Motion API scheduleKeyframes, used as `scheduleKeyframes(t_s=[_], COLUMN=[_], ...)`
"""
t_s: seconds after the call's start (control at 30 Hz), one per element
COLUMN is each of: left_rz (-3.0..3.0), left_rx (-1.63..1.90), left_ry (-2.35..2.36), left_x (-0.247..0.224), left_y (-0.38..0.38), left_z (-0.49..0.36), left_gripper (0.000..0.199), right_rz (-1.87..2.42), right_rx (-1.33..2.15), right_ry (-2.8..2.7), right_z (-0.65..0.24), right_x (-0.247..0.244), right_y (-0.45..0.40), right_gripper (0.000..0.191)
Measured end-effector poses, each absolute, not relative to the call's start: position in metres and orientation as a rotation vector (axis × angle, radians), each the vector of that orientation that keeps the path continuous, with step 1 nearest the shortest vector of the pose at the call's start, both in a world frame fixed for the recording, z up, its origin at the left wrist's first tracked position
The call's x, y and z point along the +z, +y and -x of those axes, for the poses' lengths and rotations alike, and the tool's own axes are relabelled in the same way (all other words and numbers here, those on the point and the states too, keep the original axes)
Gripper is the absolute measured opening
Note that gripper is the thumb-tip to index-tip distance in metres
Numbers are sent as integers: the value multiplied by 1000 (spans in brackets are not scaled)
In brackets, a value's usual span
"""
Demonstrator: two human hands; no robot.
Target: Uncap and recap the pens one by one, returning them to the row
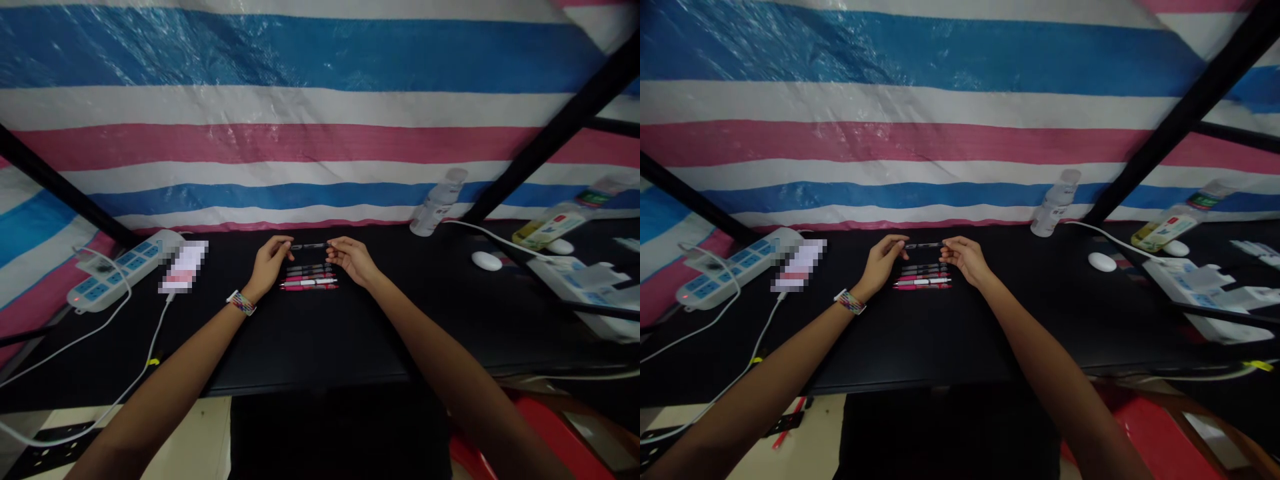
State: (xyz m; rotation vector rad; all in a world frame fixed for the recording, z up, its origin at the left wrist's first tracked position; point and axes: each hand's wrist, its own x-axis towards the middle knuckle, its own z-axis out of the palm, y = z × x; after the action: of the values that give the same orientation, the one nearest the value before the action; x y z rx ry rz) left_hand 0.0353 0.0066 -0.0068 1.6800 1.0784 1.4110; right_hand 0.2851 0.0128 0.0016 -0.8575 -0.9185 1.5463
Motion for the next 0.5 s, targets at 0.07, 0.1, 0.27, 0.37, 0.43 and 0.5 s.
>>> scheduleKeyframes(t_s=[0.07, 0.1, 0.27, 0.37, 0.43, 0.5], left_rz=[-1709, -1725, -1685, -1704, -1716, -1722], left_rx=[1454, 1473, 1408, 1355, 1361, 1396], left_ry=[1060, 1064, 1184, 1242, 1220, 1181], left_x=[-6, -5, -5, -8, -9, -9], left_y=[6, 6, 5, 7, 7, 7], left_z=[-35, -35, -34, -33, -33, -34], left_gripper=[33, 41, 25, 32, 24, 20], right_rz=[855, 856, 855, 863, 868, 865], right_rx=[1548, 1548, 1549, 1546, 1542, 1542], right_ry=[-917, -916, -927, -922, -914, -906], right_z=[-285, -284, -282, -282, -283, -284], right_x=[1, 1, 0, 0, 0, 0], right_y=[12, 12, 13, 13, 14, 14], right_gripper=[16, 17, 17, 18, 17, 16])
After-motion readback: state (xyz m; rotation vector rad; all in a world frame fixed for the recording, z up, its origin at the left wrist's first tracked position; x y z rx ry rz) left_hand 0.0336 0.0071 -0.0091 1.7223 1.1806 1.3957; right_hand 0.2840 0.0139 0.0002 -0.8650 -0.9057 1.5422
